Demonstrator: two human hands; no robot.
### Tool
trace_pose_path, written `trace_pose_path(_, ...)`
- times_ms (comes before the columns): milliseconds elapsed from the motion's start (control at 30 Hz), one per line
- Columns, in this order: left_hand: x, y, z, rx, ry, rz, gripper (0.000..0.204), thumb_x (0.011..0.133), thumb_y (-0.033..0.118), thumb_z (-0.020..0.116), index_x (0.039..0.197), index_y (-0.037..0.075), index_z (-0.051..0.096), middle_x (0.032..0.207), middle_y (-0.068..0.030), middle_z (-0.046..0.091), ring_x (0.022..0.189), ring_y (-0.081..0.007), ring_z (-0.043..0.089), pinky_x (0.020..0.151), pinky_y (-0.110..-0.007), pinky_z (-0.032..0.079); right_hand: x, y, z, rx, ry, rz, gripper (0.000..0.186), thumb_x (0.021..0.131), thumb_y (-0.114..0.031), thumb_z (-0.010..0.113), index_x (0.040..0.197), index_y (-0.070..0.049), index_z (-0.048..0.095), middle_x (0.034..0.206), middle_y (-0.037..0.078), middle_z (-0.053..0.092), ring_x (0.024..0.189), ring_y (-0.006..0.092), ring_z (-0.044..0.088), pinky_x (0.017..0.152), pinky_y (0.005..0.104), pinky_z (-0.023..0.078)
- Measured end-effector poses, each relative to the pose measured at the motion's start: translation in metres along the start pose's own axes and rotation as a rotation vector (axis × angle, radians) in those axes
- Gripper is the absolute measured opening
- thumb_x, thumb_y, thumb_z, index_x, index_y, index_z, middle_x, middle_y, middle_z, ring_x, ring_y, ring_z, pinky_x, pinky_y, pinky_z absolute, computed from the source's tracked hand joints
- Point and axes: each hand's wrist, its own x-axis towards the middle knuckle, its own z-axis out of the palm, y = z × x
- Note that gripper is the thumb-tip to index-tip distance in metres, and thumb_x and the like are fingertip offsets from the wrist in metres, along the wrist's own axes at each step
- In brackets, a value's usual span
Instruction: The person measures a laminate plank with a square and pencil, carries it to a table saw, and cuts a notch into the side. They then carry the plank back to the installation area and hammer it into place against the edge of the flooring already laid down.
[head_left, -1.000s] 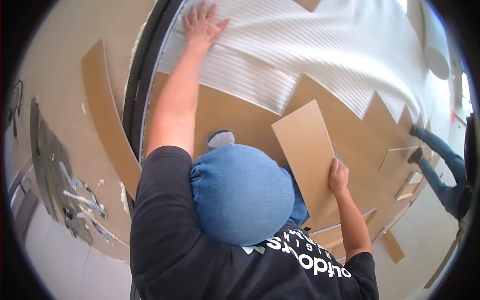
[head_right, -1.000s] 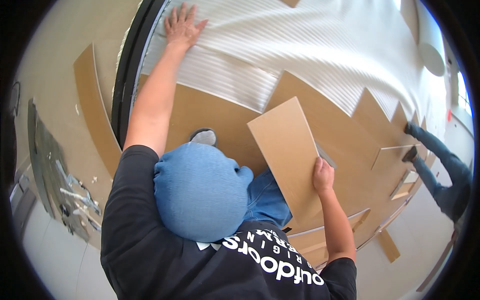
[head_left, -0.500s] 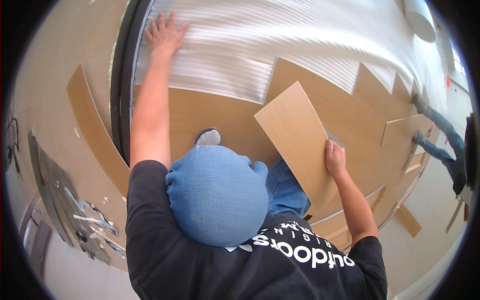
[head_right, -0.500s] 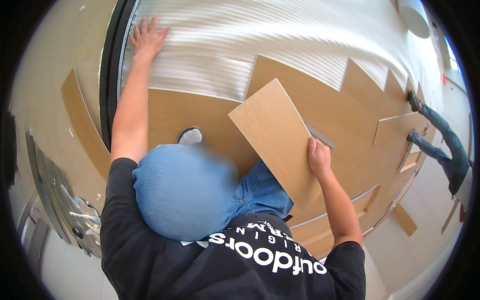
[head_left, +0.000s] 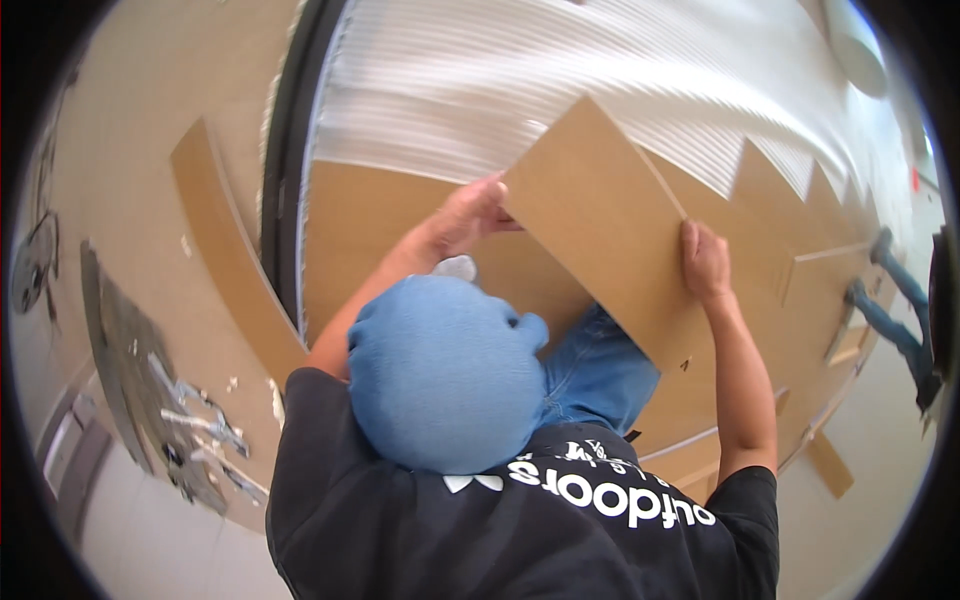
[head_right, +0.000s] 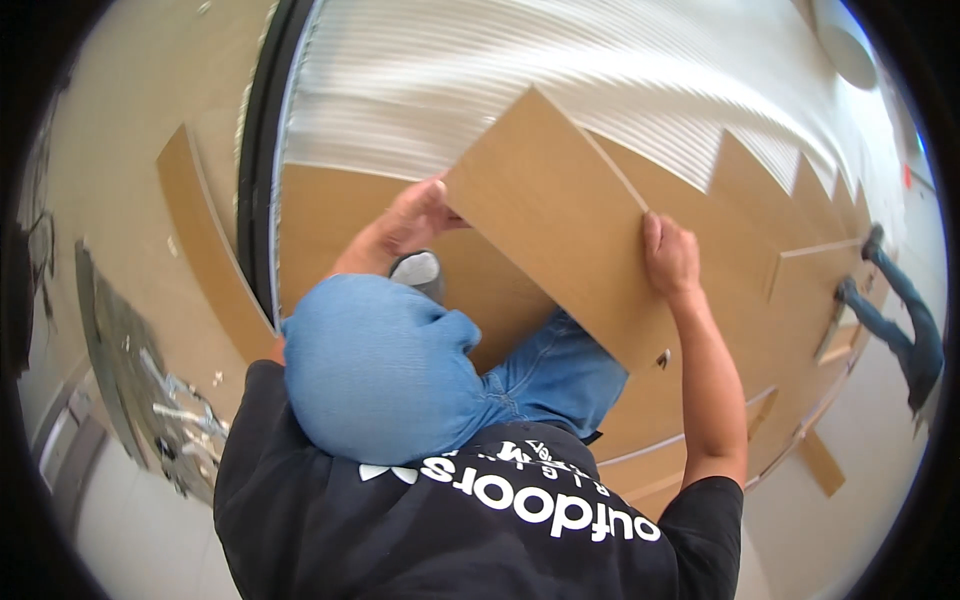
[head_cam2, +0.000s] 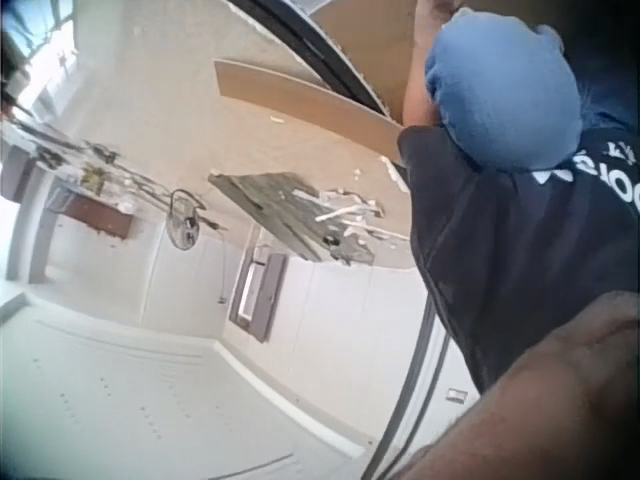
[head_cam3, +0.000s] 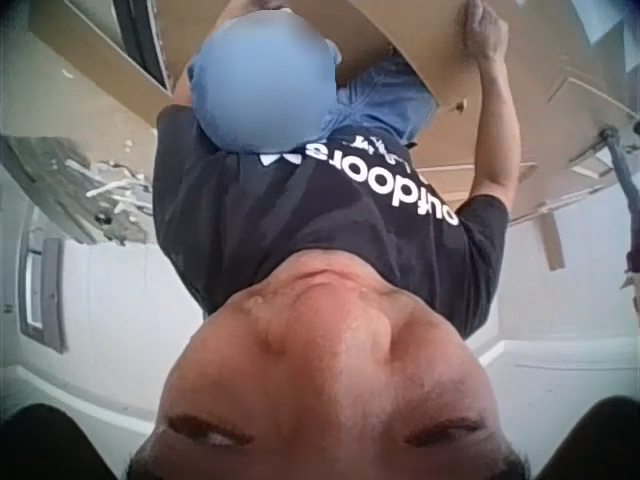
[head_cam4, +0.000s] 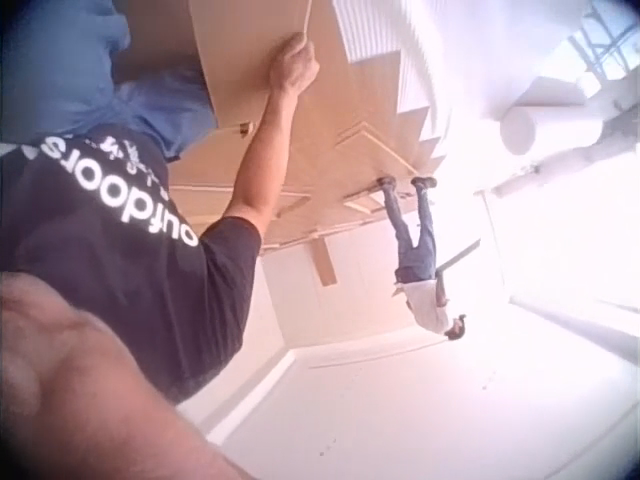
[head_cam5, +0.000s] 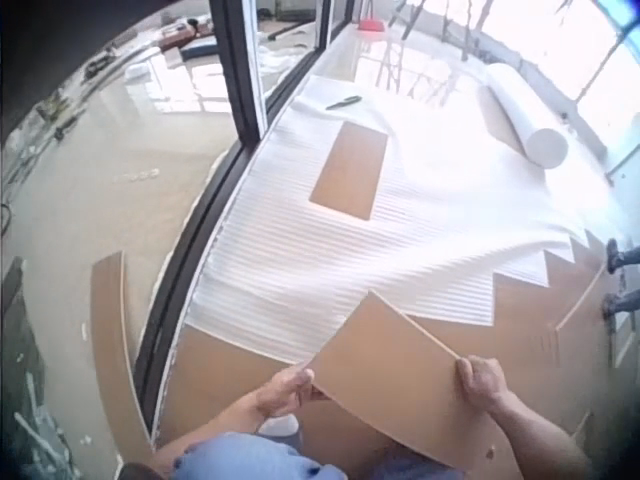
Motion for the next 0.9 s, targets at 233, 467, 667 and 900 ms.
trace_pose_path(233, -0.010, 0.021, -0.047, -0.295, 0.464, 0.405, 0.035, 0.097, 0.032, 0.069, 0.125, 0.011, 0.063, 0.121, -0.0045, 0.069, 0.111, -0.0206, 0.066, 0.091, -0.041, 0.056, 0.119, -0.158, 0.019, 0.015, 0.174, -0.260, 0.027, 0.097, -0.032, 0.060, 0.096, -0.007, 0.067, 0.094, 0.018, 0.069, 0.093, 0.0391, 0.065, 0.080, 0.0501, 0.051)
trace_pose_path(467, -0.026, 0.085, -0.117, -0.195, 0.619, 0.547, 0.044, 0.099, 0.033, 0.064, 0.134, 0.007, 0.056, 0.131, -0.0072, 0.065, 0.117, -0.0240, 0.064, 0.097, -0.040, 0.055, 0.099, -0.073, 0.096, 0.337, 0.430, 0.158, 0.041, 0.095, -0.026, 0.065, 0.125, 0.001, 0.057, 0.123, 0.020, 0.057, 0.109, 0.0321, 0.058, 0.095, 0.0420, 0.047)
trace_pose_path(667, -0.005, 0.060, -0.127, -0.261, 0.642, 0.405, 0.043, 0.098, 0.033, 0.066, 0.131, 0.007, 0.059, 0.128, -0.0071, 0.066, 0.117, -0.0225, 0.063, 0.100, -0.042, 0.052, 0.054, -0.062, 0.157, 0.788, 0.129, 0.328, 0.045, 0.100, -0.029, 0.062, 0.127, 0.007, 0.056, 0.107, 0.015, 0.064, 0.096, 0.0203, 0.060, 0.088, 0.0341, 0.049)
trace_pose_path(900, 0.004, 0.060, -0.138, -0.351, 0.702, 0.428, 0.039, 0.099, 0.026, 0.067, 0.131, 0.007, 0.057, 0.126, -0.0064, 0.065, 0.118, -0.0233, 0.061, 0.104, -0.042, 0.049, 0.056, -0.067, 0.174, 0.953, 0.065, 0.250, 0.037, 0.104, -0.021, 0.060, 0.130, 0.005, 0.055, 0.102, 0.002, 0.065, 0.089, 0.0079, 0.057, 0.078, 0.0223, 0.047)
